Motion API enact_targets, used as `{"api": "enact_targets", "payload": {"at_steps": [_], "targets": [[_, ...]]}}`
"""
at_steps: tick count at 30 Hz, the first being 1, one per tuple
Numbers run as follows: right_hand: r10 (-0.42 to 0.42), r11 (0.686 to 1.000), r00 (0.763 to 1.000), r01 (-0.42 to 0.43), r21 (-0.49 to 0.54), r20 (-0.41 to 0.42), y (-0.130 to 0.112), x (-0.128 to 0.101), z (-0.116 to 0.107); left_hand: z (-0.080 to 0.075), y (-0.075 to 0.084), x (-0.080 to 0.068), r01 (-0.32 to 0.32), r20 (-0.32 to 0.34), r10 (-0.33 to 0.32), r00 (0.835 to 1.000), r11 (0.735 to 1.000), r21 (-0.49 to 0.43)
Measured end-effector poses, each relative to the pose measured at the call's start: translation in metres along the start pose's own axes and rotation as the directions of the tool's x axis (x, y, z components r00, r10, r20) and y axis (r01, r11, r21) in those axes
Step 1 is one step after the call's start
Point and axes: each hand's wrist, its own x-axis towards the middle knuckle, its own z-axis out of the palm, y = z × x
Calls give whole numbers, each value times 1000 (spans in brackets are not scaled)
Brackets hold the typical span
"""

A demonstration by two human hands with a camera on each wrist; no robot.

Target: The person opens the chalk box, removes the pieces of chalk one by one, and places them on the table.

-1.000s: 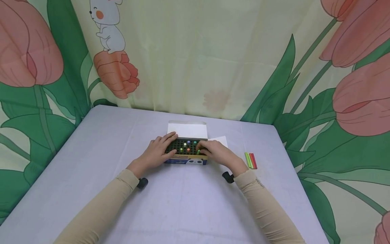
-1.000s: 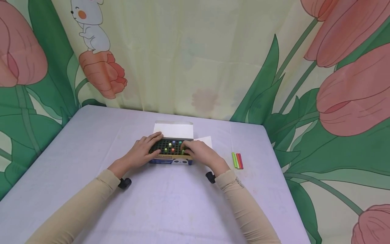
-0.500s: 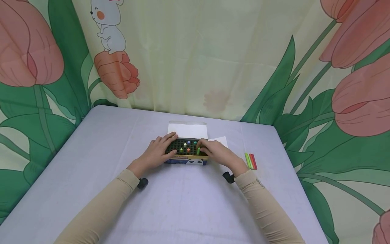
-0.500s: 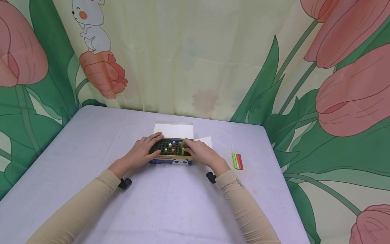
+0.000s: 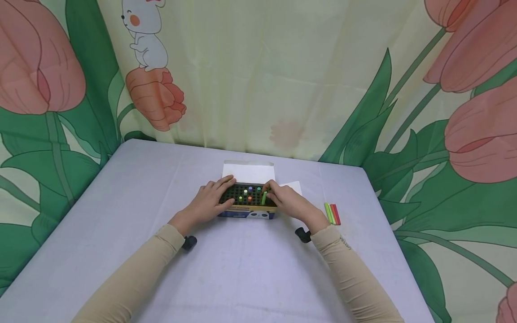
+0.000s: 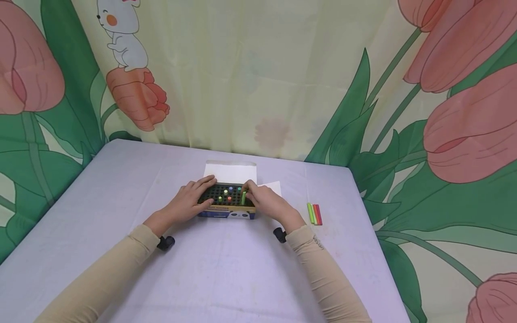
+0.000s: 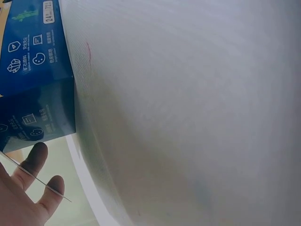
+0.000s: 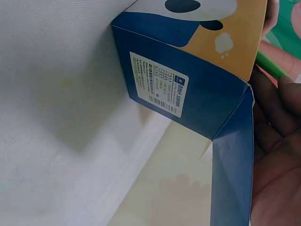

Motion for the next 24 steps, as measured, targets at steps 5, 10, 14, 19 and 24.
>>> {"api": "enact_targets", "payload": {"at_steps": [5, 10, 14, 19, 24], "targets": [[-6, 1000, 1000, 6, 10, -17, 0, 0, 0, 0, 0, 0, 0, -7, 0, 1000, 1000, 4], [-13, 1000, 999, 14, 19, -45, 3, 0, 1, 0, 1, 0, -6, -19, 6, 1000, 1000, 9], [2, 1000, 998, 0, 25, -56, 2, 1, 0, 0, 0, 0, 0, -17, 0, 1000, 1000, 5], [27, 999, 998, -25, 44, -50, 1, 1, -1, 0, 1, 0, -5, -18, 5, 1000, 1000, 9], [50, 994, 996, -43, 101, -74, 0, 0, -2, 1, 1, 1, 1, -16, -1, 1000, 1000, 10]]}}
